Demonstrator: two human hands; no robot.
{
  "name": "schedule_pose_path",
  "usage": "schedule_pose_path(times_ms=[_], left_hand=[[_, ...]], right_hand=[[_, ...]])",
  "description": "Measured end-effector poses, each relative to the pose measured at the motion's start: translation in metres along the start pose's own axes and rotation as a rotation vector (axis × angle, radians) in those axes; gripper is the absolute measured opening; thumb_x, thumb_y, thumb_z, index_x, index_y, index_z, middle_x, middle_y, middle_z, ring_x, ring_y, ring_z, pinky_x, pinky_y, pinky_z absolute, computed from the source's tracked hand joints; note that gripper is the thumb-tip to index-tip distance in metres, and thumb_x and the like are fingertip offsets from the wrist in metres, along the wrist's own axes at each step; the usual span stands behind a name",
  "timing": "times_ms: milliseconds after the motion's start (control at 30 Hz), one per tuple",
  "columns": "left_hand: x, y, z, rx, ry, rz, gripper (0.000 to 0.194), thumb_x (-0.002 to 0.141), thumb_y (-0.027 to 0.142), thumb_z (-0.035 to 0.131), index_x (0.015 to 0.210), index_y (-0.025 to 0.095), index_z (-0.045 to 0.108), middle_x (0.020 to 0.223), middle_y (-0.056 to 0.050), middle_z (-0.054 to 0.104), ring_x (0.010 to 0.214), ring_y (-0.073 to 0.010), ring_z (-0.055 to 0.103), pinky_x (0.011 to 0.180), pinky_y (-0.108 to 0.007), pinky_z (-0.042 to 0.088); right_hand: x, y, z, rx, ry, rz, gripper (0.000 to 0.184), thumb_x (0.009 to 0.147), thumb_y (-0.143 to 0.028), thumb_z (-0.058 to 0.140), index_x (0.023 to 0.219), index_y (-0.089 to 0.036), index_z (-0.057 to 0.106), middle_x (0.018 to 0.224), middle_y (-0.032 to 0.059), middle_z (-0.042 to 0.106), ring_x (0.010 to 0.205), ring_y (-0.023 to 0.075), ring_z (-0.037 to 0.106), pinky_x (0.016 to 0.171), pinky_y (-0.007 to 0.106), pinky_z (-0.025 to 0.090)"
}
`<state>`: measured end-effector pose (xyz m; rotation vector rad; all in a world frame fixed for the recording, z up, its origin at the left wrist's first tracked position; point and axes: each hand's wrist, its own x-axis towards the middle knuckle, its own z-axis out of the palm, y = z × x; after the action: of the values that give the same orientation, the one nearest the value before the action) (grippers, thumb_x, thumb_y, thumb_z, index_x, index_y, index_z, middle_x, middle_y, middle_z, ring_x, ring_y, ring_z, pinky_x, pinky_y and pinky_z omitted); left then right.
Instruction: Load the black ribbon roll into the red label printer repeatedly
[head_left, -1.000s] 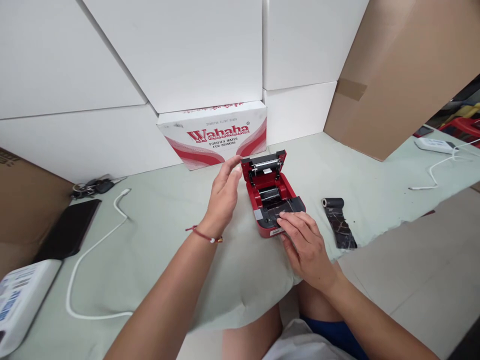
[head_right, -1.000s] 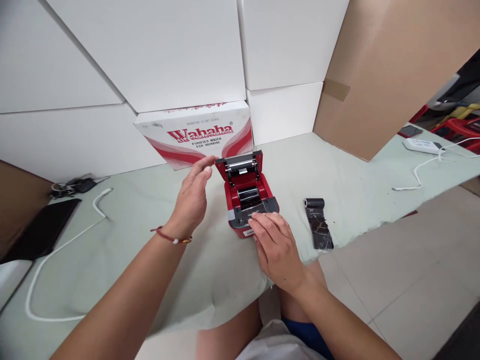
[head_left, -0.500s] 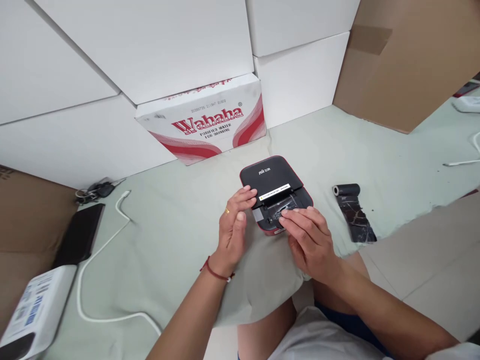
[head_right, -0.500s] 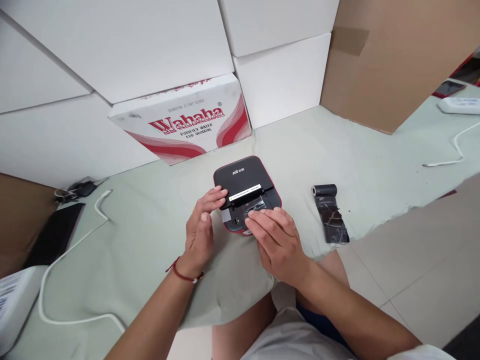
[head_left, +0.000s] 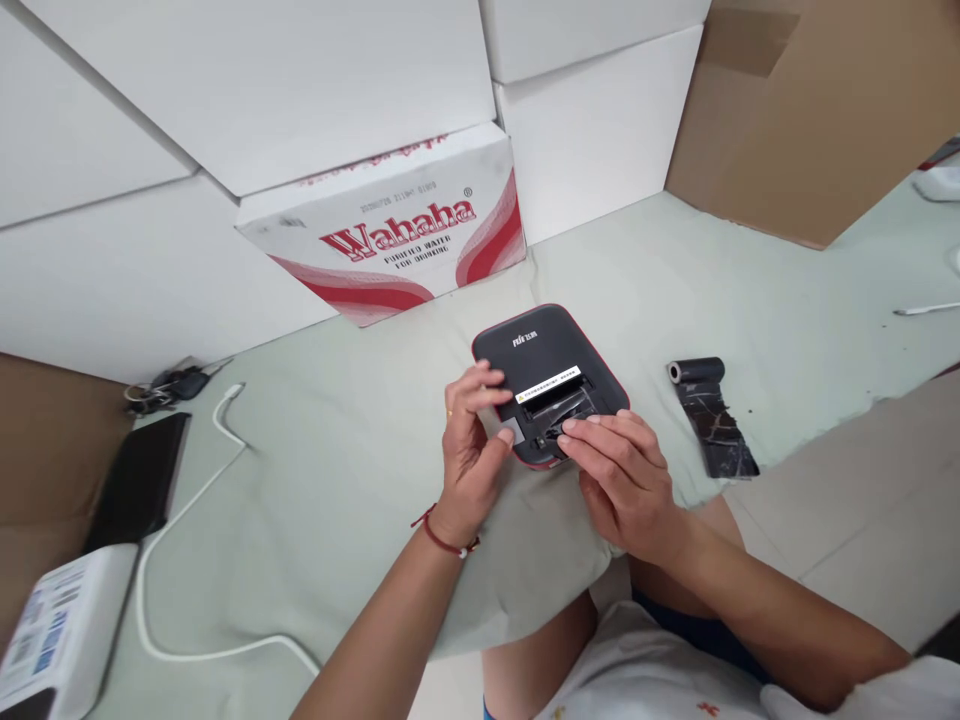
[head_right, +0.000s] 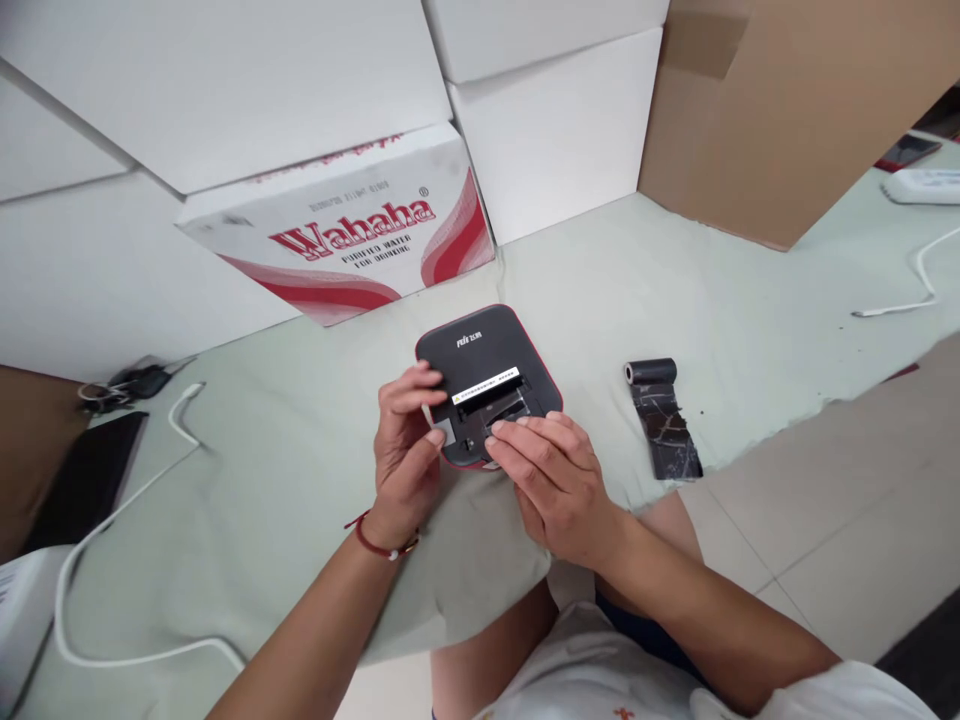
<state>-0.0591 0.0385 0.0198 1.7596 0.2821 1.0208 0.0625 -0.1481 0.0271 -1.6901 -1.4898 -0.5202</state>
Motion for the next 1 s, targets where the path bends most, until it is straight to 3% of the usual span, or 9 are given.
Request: schedule_pose_path(times_ms=[67, 133, 300, 467, 600, 667, 833, 900, 1000], left_hand=[[0.0, -0.001, 0.005, -0.098, 0.036, -0.107, 0.051, 0.098, 0.044, 0.074, 0.147, 0.046, 0.06, 0.176, 0.004, 0.043, 0.175, -0.0313, 0.023, 0.144, -0.057, 0.02], [0.0, -0.001, 0.008, -0.153, 0.042, -0.203, 0.075, 0.095, 0.048, 0.077, 0.161, 0.052, 0.042, 0.186, 0.009, 0.025, 0.179, -0.0295, 0.009, 0.146, -0.055, 0.016], [-0.001, -0.005, 0.012, -0.172, -0.072, -0.31, 0.095, 0.097, 0.062, 0.068, 0.173, 0.054, 0.011, 0.19, 0.007, 0.013, 0.178, -0.0282, 0.015, 0.143, -0.051, 0.03], [-0.004, -0.014, 0.012, -0.22, -0.077, -0.335, 0.099, 0.095, 0.063, 0.072, 0.174, 0.053, 0.012, 0.191, 0.005, 0.01, 0.178, -0.0286, 0.014, 0.14, -0.049, 0.035], [-0.004, -0.02, 0.013, -0.248, -0.064, -0.302, 0.096, 0.092, 0.065, 0.076, 0.171, 0.047, 0.025, 0.189, 0.001, 0.021, 0.176, -0.0308, 0.021, 0.141, -0.05, 0.032], [-0.003, -0.022, 0.014, -0.259, -0.061, -0.284, 0.093, 0.091, 0.065, 0.077, 0.169, 0.045, 0.03, 0.187, -0.001, 0.026, 0.175, -0.0319, 0.025, 0.141, -0.05, 0.032], [-0.002, -0.026, 0.015, -0.275, -0.054, -0.273, 0.096, 0.088, 0.068, 0.079, 0.167, 0.043, 0.031, 0.186, -0.004, 0.028, 0.173, -0.0333, 0.029, 0.14, -0.05, 0.033], [-0.002, -0.029, 0.014, -0.259, -0.06, -0.27, 0.097, 0.088, 0.07, 0.078, 0.168, 0.042, 0.03, 0.186, -0.005, 0.028, 0.174, -0.0334, 0.028, 0.141, -0.05, 0.032], [-0.003, -0.031, 0.012, -0.255, -0.074, -0.267, 0.097, 0.09, 0.069, 0.077, 0.169, 0.041, 0.029, 0.186, -0.005, 0.027, 0.174, -0.0329, 0.027, 0.142, -0.049, 0.03]], right_hand=[[0.0, -0.001, 0.0, 0.001, -0.002, 0.006, 0.056, 0.1, -0.005, 0.058, 0.153, -0.025, 0.062, 0.133, 0.0052, 0.083, 0.131, 0.0211, 0.07, 0.126, 0.043, 0.049], [0.001, -0.002, 0.001, 0.008, 0.0, 0.02, 0.058, 0.1, -0.006, 0.058, 0.154, -0.026, 0.061, 0.134, 0.0049, 0.083, 0.13, 0.0214, 0.07, 0.125, 0.043, 0.05], [0.002, -0.003, -0.002, 0.012, -0.019, 0.033, 0.055, 0.101, -0.007, 0.054, 0.15, -0.03, 0.067, 0.135, 0.0041, 0.082, 0.128, 0.0223, 0.072, 0.12, 0.046, 0.053], [0.027, 0.005, -0.03, 0.194, -0.086, 0.027, 0.04, 0.101, -0.011, 0.055, 0.128, -0.03, 0.077, 0.123, 0.0039, 0.085, 0.111, 0.0242, 0.077, 0.101, 0.047, 0.06], [0.084, 0.02, -0.047, 0.268, -0.16, 0.203, 0.03, 0.111, -0.025, 0.05, 0.107, -0.025, 0.079, 0.107, 0.0053, 0.085, 0.086, 0.0188, 0.077, 0.084, 0.036, 0.058], [0.12, 0.027, -0.042, 0.106, -0.294, 0.262, 0.034, 0.112, -0.03, 0.049, 0.101, -0.023, 0.08, 0.102, 0.0057, 0.084, 0.085, 0.0193, 0.076, 0.081, 0.034, 0.056], [0.182, 0.027, -0.002, -0.285, -1.033, 0.173, 0.023, 0.099, -0.016, 0.064, 0.113, -0.018, 0.083, 0.115, 0.0146, 0.084, 0.106, 0.0321, 0.078, 0.086, 0.038, 0.054], [0.189, 0.022, 0.013, -0.376, -1.133, 0.144, 0.024, 0.096, -0.01, 0.063, 0.109, -0.015, 0.083, 0.113, 0.0189, 0.084, 0.108, 0.034, 0.078, 0.087, 0.038, 0.055], [0.189, 0.018, 0.026, -0.422, -1.148, 0.129, 0.027, 0.096, -0.008, 0.062, 0.11, -0.014, 0.083, 0.112, 0.0203, 0.083, 0.109, 0.0337, 0.078, 0.085, 0.037, 0.054]])
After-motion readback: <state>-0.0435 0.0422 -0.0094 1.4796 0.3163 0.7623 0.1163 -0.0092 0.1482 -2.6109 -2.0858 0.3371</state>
